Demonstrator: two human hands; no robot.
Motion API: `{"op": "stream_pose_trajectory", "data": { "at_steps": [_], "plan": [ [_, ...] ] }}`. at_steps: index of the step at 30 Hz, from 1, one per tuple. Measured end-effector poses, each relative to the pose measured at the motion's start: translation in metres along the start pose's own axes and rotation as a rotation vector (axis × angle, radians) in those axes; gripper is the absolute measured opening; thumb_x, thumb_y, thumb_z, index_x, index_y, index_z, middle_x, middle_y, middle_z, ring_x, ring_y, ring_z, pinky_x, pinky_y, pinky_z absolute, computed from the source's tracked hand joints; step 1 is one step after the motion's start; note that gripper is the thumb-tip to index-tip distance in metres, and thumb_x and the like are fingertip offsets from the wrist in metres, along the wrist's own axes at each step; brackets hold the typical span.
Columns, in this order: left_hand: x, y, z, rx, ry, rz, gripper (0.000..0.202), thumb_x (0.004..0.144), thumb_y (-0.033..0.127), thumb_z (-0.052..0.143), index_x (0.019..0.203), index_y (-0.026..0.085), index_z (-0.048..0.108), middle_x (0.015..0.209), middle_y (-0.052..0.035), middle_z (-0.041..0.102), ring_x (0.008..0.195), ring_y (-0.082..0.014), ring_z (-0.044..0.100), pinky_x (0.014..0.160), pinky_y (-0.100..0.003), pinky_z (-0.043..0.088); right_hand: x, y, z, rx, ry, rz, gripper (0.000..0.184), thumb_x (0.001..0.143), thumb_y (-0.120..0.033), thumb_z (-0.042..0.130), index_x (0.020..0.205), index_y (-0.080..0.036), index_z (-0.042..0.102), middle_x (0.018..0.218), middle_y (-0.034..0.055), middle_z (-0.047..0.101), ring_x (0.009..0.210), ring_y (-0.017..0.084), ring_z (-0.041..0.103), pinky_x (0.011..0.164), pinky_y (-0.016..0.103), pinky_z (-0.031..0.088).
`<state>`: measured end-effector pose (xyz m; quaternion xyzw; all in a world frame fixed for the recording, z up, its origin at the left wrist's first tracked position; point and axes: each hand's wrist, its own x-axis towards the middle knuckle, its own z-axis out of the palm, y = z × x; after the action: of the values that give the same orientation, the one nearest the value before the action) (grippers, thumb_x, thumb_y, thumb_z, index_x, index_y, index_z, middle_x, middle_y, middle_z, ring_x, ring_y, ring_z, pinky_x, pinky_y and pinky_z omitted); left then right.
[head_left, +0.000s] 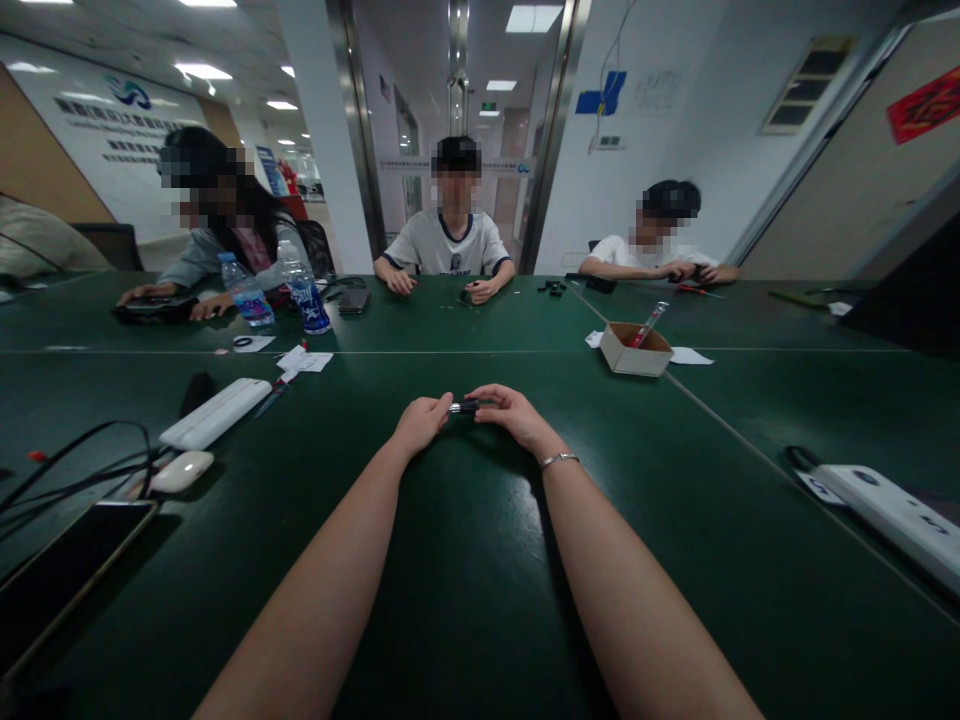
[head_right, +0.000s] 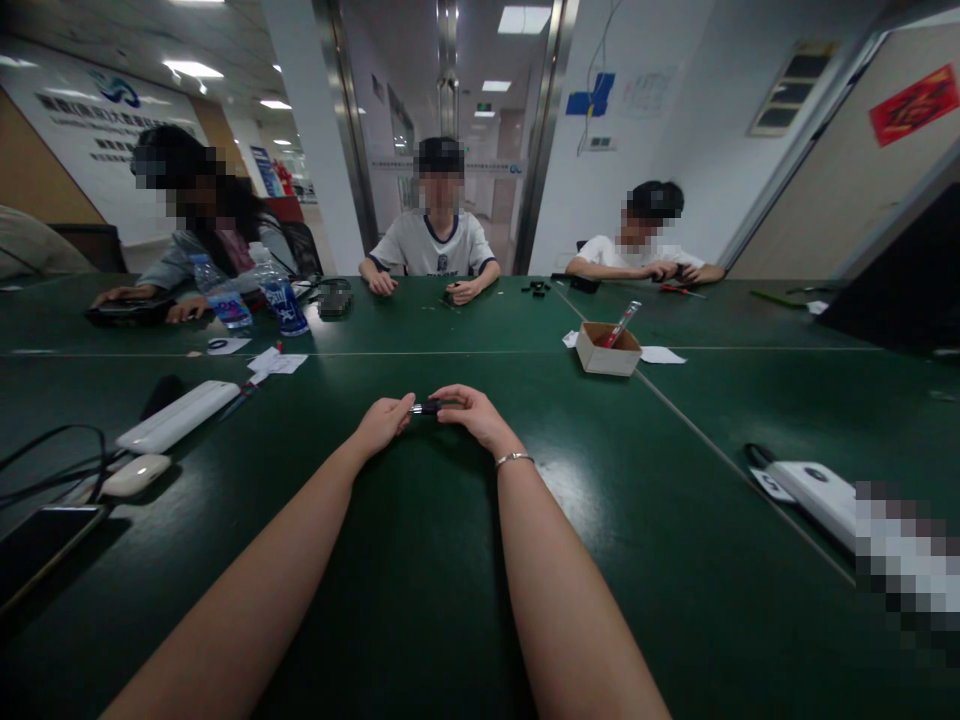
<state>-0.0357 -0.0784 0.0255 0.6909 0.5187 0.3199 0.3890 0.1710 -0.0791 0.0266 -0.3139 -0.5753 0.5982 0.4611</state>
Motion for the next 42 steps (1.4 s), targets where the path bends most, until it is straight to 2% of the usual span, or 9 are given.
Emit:
{"op": "stream_pose_trajectory", "data": {
  "at_steps": [8, 15, 21, 24, 27, 30, 34, 38, 42],
  "plan": [
    [0.000, 0.002, -0.001, -0.035, -0.019, -0.036, 0.057, 0.085, 0.066, 0.037, 0.053, 0.019, 0.048, 0.048, 0.0026, 0.045, 0.046, -0.0130, 0.042, 0.053, -0.028, 0.032, 0.000, -0.002, 0.002, -0.012, -0.007, -0.008, 0.036, 0.060, -0.013, 0.079, 0.094, -0.021, 0.069, 0.107, 0.0029, 0.069, 0.098, 0.019, 0.063, 0.097, 0.038, 0.046],
    [-0.004, 0.007, 0.000, -0.009, 0.014, 0.033, 0.055, 0.086, 0.063, 0.038, 0.055, 0.019, 0.050, 0.052, 0.0019, 0.049, 0.052, -0.0141, 0.046, 0.059, -0.029, 0.033, -0.001, 0.000, 0.000, 0.000, 0.010, -0.013, 0.037, 0.061, -0.013, 0.079, 0.095, -0.021, 0.068, 0.109, 0.0033, 0.068, 0.100, 0.019, 0.063, 0.100, 0.039, 0.044],
    [-0.004, 0.006, 0.000, -0.008, 0.008, 0.034, 0.053, 0.086, 0.062, 0.040, 0.059, 0.018, 0.052, 0.055, 0.0017, 0.051, 0.055, -0.0143, 0.048, 0.061, -0.028, 0.035, -0.001, 0.000, 0.000, 0.001, 0.006, -0.011, 0.037, 0.061, -0.015, 0.080, 0.096, -0.020, 0.068, 0.109, 0.0035, 0.068, 0.100, 0.020, 0.063, 0.099, 0.039, 0.045],
    [-0.003, 0.005, 0.002, -0.054, 0.007, 0.045, 0.053, 0.086, 0.063, 0.039, 0.063, 0.018, 0.054, 0.059, 0.0004, 0.053, 0.058, -0.0147, 0.049, 0.061, -0.027, 0.037, -0.001, 0.000, 0.001, -0.013, 0.015, -0.009, 0.037, 0.061, -0.017, 0.081, 0.096, -0.020, 0.069, 0.106, 0.0035, 0.068, 0.096, 0.018, 0.064, 0.093, 0.035, 0.050],
    [-0.005, 0.006, 0.003, -0.089, 0.040, 0.081, 0.049, 0.088, 0.060, 0.037, 0.073, 0.018, 0.057, 0.068, -0.0008, 0.057, 0.063, -0.0151, 0.051, 0.062, -0.026, 0.039, 0.000, 0.002, 0.001, 0.021, 0.058, 0.020, 0.035, 0.064, -0.021, 0.082, 0.097, -0.020, 0.069, 0.102, 0.0038, 0.069, 0.090, 0.017, 0.065, 0.081, 0.029, 0.055],
    [-0.008, 0.010, 0.003, -0.010, 0.090, 0.121, 0.037, 0.089, 0.053, 0.040, 0.085, 0.020, 0.057, 0.076, -0.0002, 0.059, 0.066, -0.0149, 0.053, 0.062, -0.026, 0.040, 0.001, 0.005, 0.001, 0.082, 0.123, 0.046, 0.035, 0.066, -0.026, 0.083, 0.097, -0.020, 0.069, 0.096, 0.0046, 0.069, 0.083, 0.018, 0.068, 0.072, 0.027, 0.058],
    [-0.011, 0.013, 0.003, 0.094, 0.117, 0.159, 0.026, 0.089, 0.045, 0.045, 0.096, 0.023, 0.056, 0.084, -0.0008, 0.061, 0.074, -0.0154, 0.056, 0.064, -0.025, 0.041, 0.002, 0.008, 0.000, 0.090, 0.147, 0.056, 0.032, 0.068, -0.027, 0.084, 0.095, -0.018, 0.070, 0.091, 0.0052, 0.070, 0.076, 0.017, 0.069, 0.068, 0.025, 0.060],
    [-0.013, 0.017, 0.003, 0.170, 0.108, 0.155, 0.023, 0.092, 0.044, 0.042, 0.094, 0.024, 0.055, 0.082, -0.0004, 0.061, 0.074, -0.0158, 0.056, 0.064, -0.025, 0.040, 0.003, 0.009, 0.000, 0.073, 0.152, 0.063, 0.031, 0.070, -0.027, 0.083, 0.096, -0.017, 0.070, 0.083, 0.0051, 0.070, 0.071, 0.016, 0.068, 0.066, 0.024, 0.059],
    [-0.016, 0.023, 0.001, 0.214, 0.088, 0.150, 0.029, 0.094, 0.045, 0.037, 0.086, 0.022, 0.055, 0.079, -0.0008, 0.060, 0.073, -0.0167, 0.055, 0.065, -0.027, 0.038, 0.003, 0.008, 0.000, 0.067, 0.136, 0.073, 0.031, 0.069, -0.027, 0.083, 0.096, -0.017, 0.071, 0.087, 0.0057, 0.070, 0.071, 0.016, 0.068, 0.067, 0.025, 0.059]
  ]
}}
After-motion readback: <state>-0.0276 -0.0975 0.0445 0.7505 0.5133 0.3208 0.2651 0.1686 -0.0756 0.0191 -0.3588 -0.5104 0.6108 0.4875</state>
